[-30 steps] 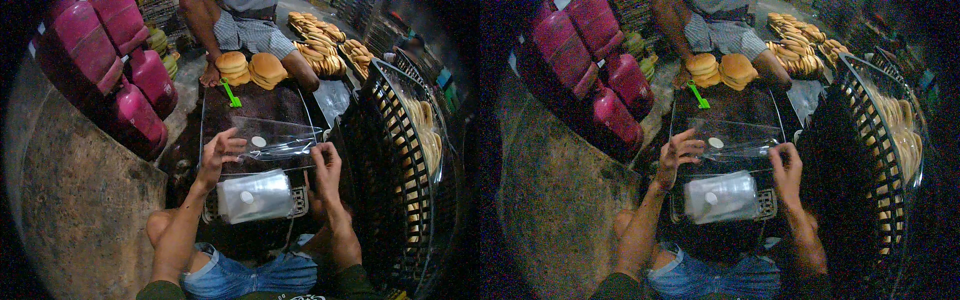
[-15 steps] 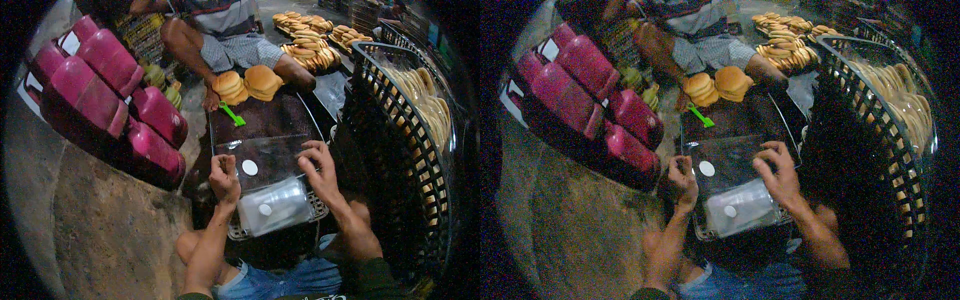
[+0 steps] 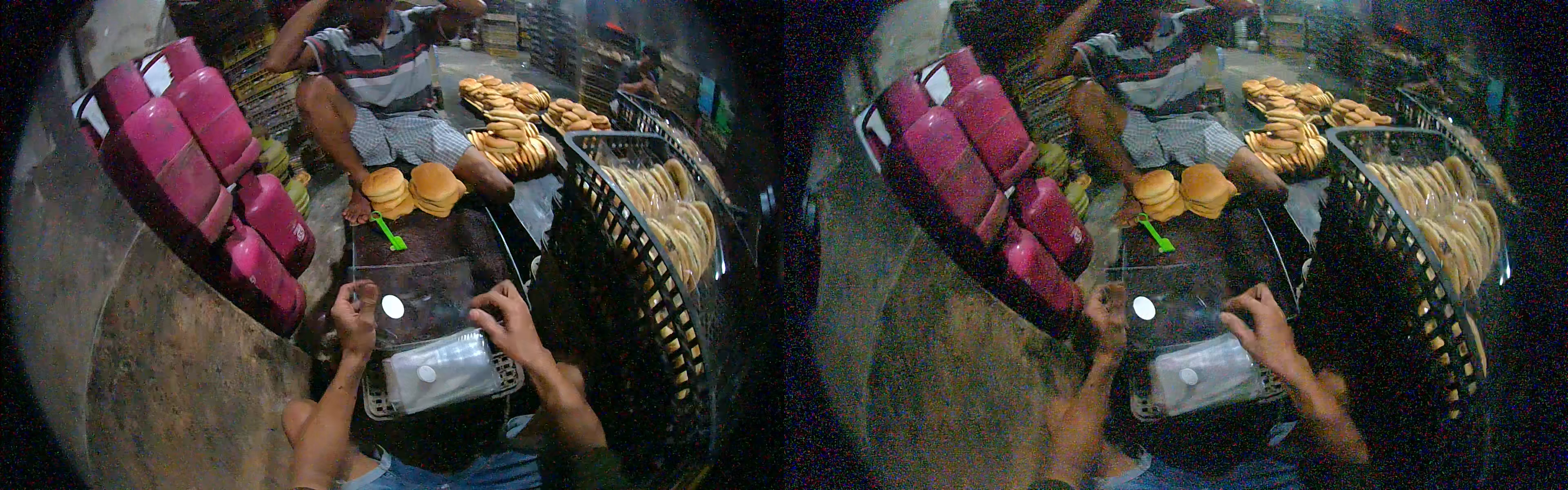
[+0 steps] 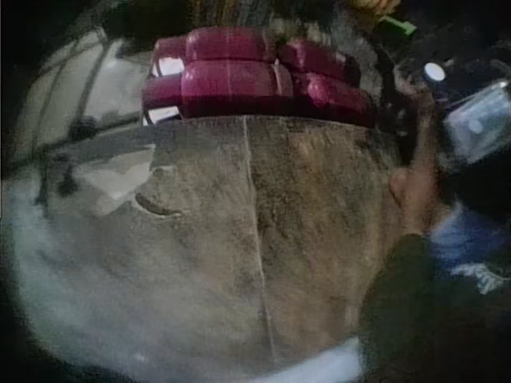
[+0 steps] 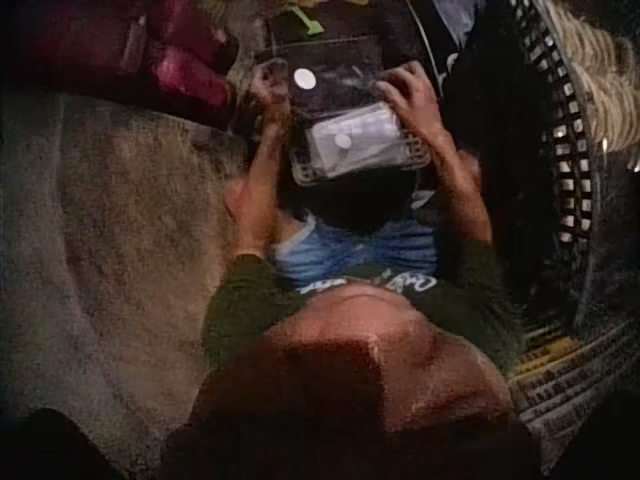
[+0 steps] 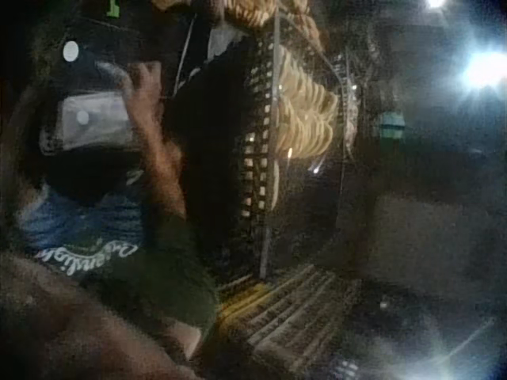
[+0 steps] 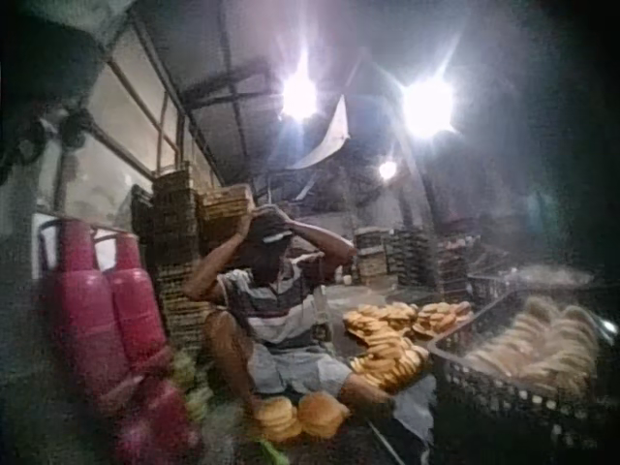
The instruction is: The person sits on the floor and places small round buns into clear plastic bags. They handle the buns one at a time, placing them into bags and setting the filled bags aside.
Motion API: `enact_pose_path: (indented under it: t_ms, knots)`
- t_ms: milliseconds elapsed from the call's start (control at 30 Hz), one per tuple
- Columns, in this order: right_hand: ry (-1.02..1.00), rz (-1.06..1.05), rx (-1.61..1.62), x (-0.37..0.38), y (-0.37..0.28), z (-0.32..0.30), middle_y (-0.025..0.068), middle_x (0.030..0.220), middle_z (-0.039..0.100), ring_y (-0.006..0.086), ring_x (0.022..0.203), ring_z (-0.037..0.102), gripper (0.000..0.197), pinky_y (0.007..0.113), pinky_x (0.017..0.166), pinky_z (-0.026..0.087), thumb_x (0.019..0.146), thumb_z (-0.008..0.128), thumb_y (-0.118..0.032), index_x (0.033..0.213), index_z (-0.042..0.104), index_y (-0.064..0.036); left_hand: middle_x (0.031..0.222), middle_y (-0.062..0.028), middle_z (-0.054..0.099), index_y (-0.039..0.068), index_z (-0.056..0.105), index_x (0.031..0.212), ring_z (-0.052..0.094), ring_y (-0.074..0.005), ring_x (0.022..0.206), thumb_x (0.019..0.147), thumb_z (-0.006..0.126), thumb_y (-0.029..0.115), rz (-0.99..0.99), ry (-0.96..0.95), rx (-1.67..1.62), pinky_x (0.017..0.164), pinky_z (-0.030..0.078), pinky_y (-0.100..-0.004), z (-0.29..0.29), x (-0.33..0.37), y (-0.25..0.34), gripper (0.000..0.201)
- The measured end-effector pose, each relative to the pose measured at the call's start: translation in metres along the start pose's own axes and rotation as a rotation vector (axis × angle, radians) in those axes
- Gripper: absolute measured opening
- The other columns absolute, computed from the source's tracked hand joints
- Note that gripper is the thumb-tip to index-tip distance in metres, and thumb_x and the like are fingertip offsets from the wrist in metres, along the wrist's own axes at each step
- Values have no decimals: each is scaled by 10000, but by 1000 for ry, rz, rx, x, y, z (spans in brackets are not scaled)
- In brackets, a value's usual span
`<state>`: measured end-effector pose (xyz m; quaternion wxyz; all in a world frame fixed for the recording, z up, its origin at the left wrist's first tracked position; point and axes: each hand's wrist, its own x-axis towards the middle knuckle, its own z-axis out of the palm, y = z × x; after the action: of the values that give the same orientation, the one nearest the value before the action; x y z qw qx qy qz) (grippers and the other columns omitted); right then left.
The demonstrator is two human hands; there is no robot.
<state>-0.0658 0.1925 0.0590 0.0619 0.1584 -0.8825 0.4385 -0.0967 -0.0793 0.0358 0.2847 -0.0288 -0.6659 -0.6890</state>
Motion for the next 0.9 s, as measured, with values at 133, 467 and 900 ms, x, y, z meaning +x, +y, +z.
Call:
enact_pose_path:
  t_ms: [133,467,900]
  knots:
    - [-27,23,439,-3,9,8,123,1113,633,178,1029,589,280,311,882,470,889,662,-182,1067,649,33,714,-40,663,-19,665,812,570,-94,649,879,685,204,29,-124,300,588,460,-277,-1,-6,10,234]
    - [-35,186,772,7,21,16,66,1013,653,125,1000,552,192,283,909,414,975,508,-218,934,573,-42,722,-129,671,-11,660,886,640,-194,639,935,628,243,-71,-104,475,589,479,-327,-13,0,14,261]
    - [-323,219,727,2,-10,14,159,1105,657,221,1011,641,326,345,838,522,1001,513,-270,1066,611,34,620,-28,586,9,635,756,519,-89,582,976,565,285,3,-7,402,532,406,-281,-5,-6,18,359]
